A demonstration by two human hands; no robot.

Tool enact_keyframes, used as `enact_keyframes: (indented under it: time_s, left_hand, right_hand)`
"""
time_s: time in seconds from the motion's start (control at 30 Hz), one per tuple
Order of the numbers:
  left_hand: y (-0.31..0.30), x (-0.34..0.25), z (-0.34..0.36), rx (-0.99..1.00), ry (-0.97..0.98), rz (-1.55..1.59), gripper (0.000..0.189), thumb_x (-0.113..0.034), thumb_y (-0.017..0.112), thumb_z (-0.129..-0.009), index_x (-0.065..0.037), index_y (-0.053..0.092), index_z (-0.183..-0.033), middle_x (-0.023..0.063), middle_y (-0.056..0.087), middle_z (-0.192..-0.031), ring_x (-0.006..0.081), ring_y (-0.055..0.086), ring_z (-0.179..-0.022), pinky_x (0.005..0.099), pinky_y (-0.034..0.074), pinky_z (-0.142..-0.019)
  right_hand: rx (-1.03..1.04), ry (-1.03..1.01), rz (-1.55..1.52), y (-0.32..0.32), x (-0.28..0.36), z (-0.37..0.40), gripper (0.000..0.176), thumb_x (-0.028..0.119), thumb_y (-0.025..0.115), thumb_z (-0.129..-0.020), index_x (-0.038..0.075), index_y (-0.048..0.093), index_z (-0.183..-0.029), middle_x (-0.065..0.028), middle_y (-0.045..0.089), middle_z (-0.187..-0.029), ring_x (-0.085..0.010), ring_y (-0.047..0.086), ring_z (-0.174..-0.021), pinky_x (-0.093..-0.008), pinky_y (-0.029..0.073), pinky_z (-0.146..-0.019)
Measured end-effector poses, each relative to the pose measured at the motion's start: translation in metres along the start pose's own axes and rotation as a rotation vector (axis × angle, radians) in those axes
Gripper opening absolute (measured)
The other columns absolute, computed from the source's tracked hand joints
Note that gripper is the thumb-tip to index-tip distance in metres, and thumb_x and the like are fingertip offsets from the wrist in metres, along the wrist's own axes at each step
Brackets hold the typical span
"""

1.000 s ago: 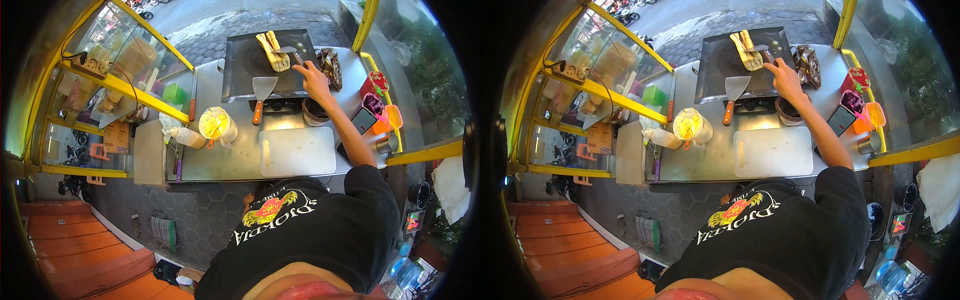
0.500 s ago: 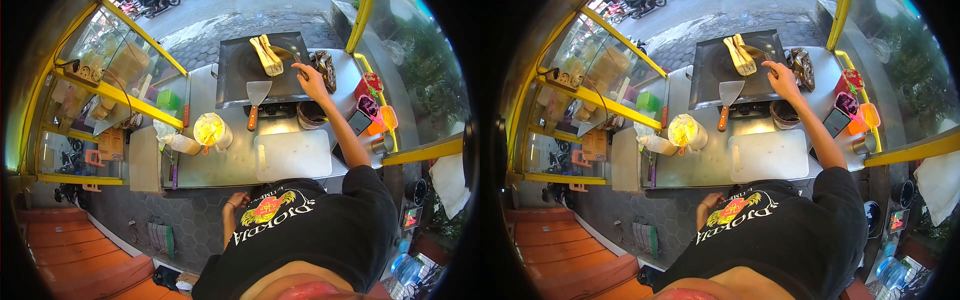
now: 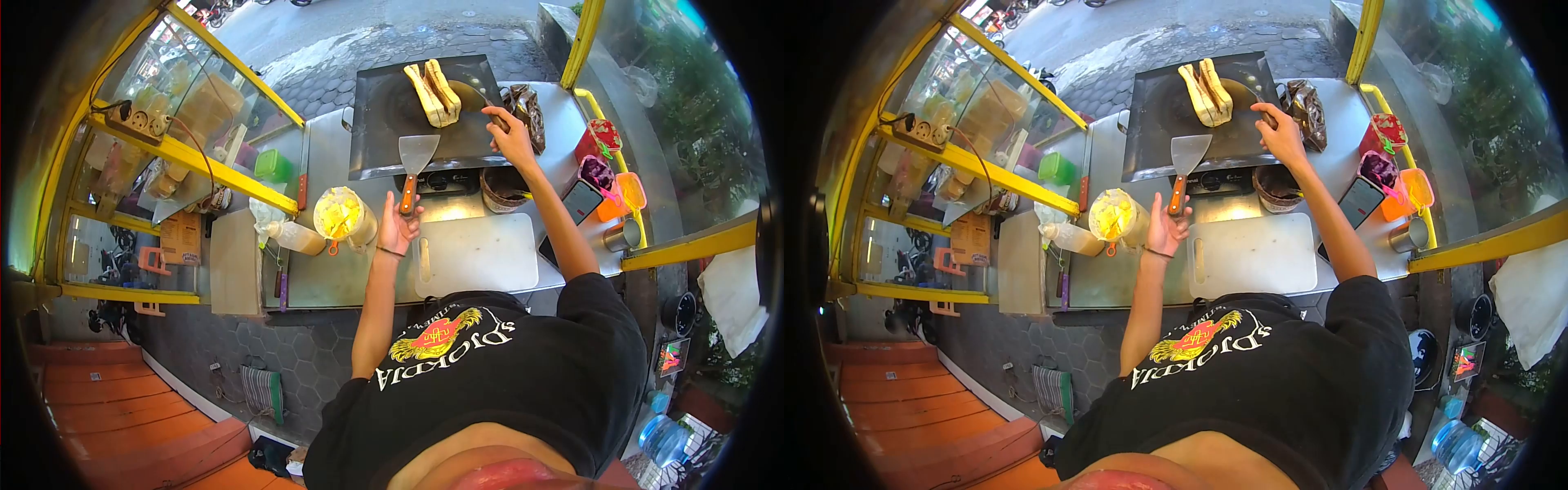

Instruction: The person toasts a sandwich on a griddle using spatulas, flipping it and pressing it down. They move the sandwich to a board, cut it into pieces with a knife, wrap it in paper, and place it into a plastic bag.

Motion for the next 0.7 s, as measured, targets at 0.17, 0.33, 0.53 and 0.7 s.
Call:
enact_keyframes:
  time_s: [0.17, 0.33, 0.53, 0.7]
  left_hand:
    - [0.001, -0.012, -0.016, 0.032, -0.085, -0.15, 0.039, -0.045, 0.054, -0.101, -0.006, 0.059, -0.107, -0.0017, 0.05, -0.07, 0.0039, 0.033, -0.043, 0.02, 0.024, -0.039]
    - [0.034, -0.065, -0.012, -0.061, 0.115, -0.608, 0.04, -0.044, 0.056, -0.1, -0.004, 0.062, -0.101, -0.0023, 0.051, -0.066, 0.0045, 0.038, -0.045, 0.0205, 0.027, -0.042]
    - [0.063, -0.095, -0.064, -0.161, 0.473, -1.364, 0.043, -0.041, 0.054, -0.098, 0.001, 0.062, -0.096, 0.0108, 0.068, -0.066, 0.0246, 0.068, -0.065, 0.0372, 0.051, -0.067]
    - [0.088, -0.084, -0.058, -0.106, 0.528, -1.521, 0.035, -0.033, 0.054, -0.099, 0.001, 0.062, -0.097, 0.0096, 0.068, -0.066, 0.0166, 0.064, -0.055, 0.0327, 0.05, -0.055]
  right_hand:
    - [0.011, -0.011, 0.024, -0.006, 0.0, 0.0, 0.031, 0.011, 0.063, -0.092, 0.015, 0.066, -0.122, 0.0006, 0.056, -0.07, -0.0083, 0.059, -0.058, -0.0258, 0.051, -0.054]
    - [0.017, -0.02, 0.023, -0.009, 0.004, 0.002, 0.031, 0.012, 0.064, -0.092, 0.015, 0.065, -0.123, 0.0011, 0.054, -0.069, -0.0085, 0.058, -0.057, -0.0258, 0.05, -0.053]
    - [0.024, -0.06, 0.055, 0.003, 0.012, 0.005, 0.032, 0.012, 0.065, -0.091, 0.01, 0.064, -0.123, 0.0007, 0.047, -0.066, -0.0093, 0.055, -0.058, -0.029, 0.048, -0.056]
    - [0.016, -0.264, 0.345, 0.015, 0.03, 0.022, 0.035, 0.012, 0.066, -0.087, 0.007, 0.064, -0.122, -0.0084, 0.05, -0.072, -0.0218, 0.055, -0.069, -0.0383, 0.046, -0.069]
Point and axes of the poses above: each hand's wrist, its own z-axis away from the middle knuckle, its own y-axis out of the palm, x = y × z, the point moved 3 cm from there along -z, towards the middle knuckle
